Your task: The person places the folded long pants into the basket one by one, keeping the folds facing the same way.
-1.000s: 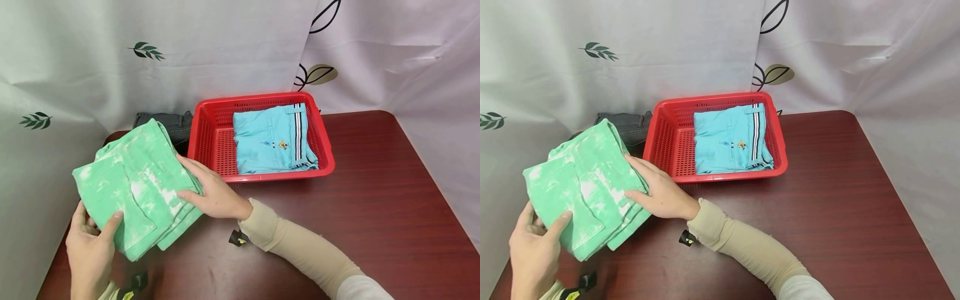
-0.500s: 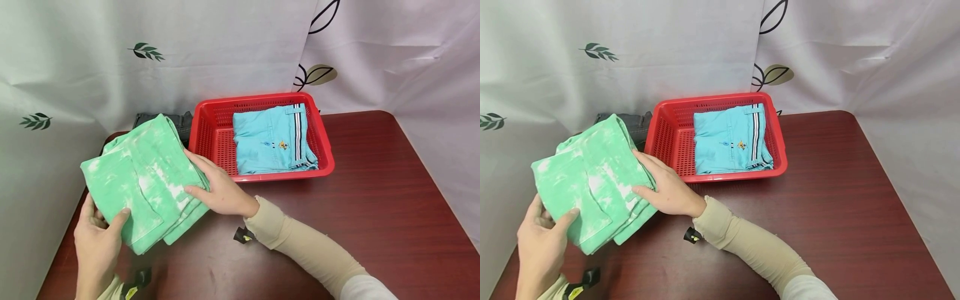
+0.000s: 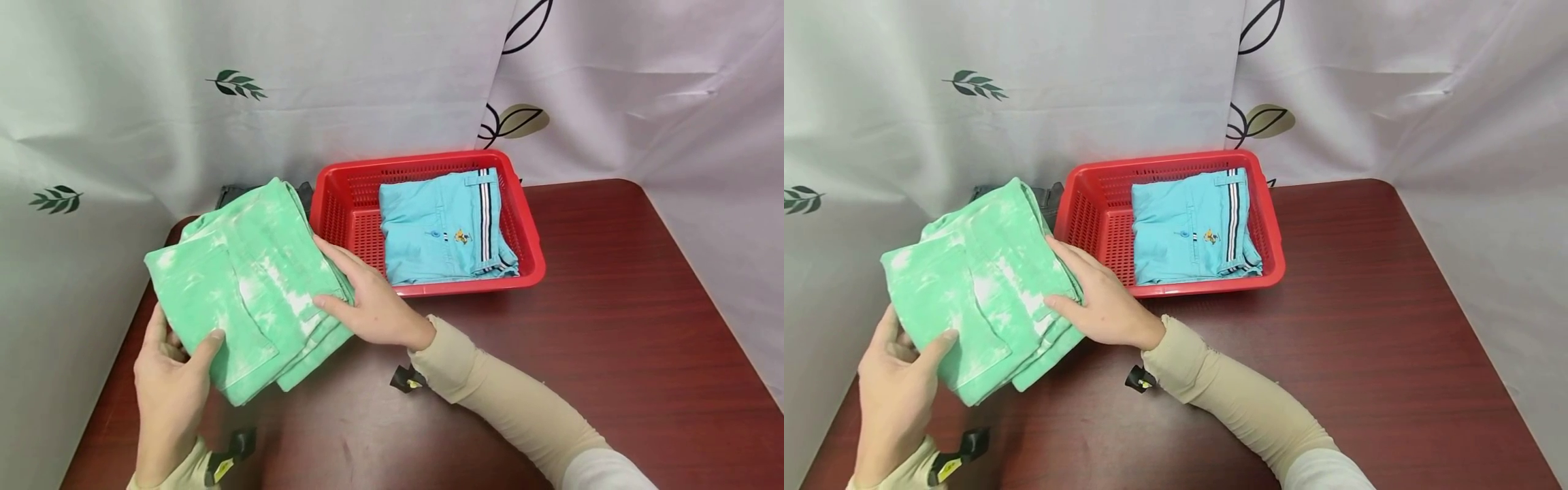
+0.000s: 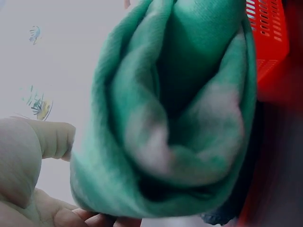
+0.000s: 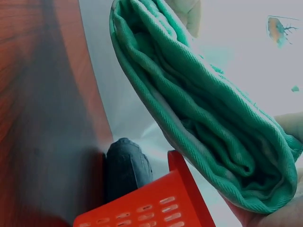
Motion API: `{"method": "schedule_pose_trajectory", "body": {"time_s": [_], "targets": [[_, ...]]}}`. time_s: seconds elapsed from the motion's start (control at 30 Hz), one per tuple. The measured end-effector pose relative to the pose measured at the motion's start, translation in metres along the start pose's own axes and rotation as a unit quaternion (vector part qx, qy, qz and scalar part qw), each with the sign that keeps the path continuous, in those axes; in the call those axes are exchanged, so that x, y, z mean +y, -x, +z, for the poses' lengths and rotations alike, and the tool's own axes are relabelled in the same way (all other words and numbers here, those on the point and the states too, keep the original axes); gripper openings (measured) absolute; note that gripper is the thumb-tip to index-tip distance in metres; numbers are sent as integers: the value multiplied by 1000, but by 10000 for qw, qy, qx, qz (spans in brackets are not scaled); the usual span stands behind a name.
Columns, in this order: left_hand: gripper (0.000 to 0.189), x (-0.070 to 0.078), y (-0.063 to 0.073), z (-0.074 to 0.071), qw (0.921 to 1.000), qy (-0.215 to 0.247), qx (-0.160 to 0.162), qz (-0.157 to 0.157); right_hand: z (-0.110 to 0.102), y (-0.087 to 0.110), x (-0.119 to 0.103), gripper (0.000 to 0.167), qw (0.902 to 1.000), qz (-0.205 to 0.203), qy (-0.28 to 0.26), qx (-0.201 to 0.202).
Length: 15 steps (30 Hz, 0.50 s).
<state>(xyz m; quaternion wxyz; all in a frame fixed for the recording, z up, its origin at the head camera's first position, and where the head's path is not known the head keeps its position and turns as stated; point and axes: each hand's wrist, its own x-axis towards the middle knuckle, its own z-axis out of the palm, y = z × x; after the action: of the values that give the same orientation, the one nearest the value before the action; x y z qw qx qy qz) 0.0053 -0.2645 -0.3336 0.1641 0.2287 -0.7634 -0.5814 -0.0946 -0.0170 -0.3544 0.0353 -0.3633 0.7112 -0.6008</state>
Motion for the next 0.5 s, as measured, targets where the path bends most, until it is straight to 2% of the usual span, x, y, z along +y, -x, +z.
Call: {"method": "schedule_pose_trajectory", "body": {"time_s": [0.33, 0.5], "targets": [[79, 5, -2, 8, 9992, 341, -94, 158, -6, 2, 2, 78, 9995, -187, -193, 182], [79, 7, -1, 10, 9989, 332, -174, 269, -10, 1, 2, 77, 9989, -299, -297, 197]]}}
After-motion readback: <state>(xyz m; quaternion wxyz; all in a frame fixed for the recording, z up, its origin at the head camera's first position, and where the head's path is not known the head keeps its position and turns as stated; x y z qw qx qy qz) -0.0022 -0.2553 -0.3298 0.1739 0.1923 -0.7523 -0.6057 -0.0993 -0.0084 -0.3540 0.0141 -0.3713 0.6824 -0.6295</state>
